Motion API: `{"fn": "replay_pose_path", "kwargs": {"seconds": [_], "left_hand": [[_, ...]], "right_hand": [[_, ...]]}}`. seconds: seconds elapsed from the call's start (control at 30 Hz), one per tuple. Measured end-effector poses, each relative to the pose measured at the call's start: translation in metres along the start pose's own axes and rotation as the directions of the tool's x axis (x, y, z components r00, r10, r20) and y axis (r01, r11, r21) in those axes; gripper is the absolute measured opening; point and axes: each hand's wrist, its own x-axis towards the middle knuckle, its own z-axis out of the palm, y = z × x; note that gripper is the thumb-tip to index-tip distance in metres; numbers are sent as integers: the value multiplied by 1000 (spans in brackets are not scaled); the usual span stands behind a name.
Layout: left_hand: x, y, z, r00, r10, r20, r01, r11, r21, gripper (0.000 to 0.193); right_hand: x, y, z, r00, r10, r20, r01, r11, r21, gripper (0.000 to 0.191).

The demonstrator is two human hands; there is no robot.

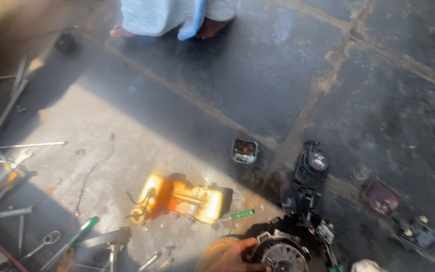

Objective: The person disassembles and reassembles parts of a motorcycle engine, using pliers and a socket wrench to remove and install components such as the clutch cover and internal parts. The person works on the engine placed on the floor, handling tools and parts with both hands.

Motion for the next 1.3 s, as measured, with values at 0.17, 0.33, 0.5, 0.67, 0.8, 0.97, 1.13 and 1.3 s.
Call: {"fn": "replay_pose_path", "kwargs": {"seconds": [0.17,0.33,0.5,0.67,0.8,0.97,1.13,1.3], "left_hand": [[2,13,17,989,-141,-48,140,989,-38,50],[8,-4,14,973,-207,-103,205,978,-28,58],[9,-9,14,966,-204,-157,213,976,38,68],[8,-4,17,984,-150,-100,154,987,38,60],[9,-4,17,976,-152,-156,152,988,-10,68],[8,1,15,984,-147,-105,155,986,68,57],[7,4,16,991,-91,-96,101,989,112,54],[10,-7,13,981,-135,-137,150,983,105,64]], "right_hand": [[-68,38,-25,981,74,-181,-41,983,178,44],[-111,20,-33,826,428,-367,-253,862,439,46],[-117,-32,-55,854,240,-462,-11,895,445,41],[-88,-35,-36,877,123,-465,74,921,383,40],[-76,-25,-30,891,3,-453,141,948,285,37],[-87,-17,-35,854,-14,-519,241,896,373,36],[-77,-14,-29,905,42,-424,80,961,266,34],[-90,-31,-33,833,-34,-553,268,898,349,33]]}}
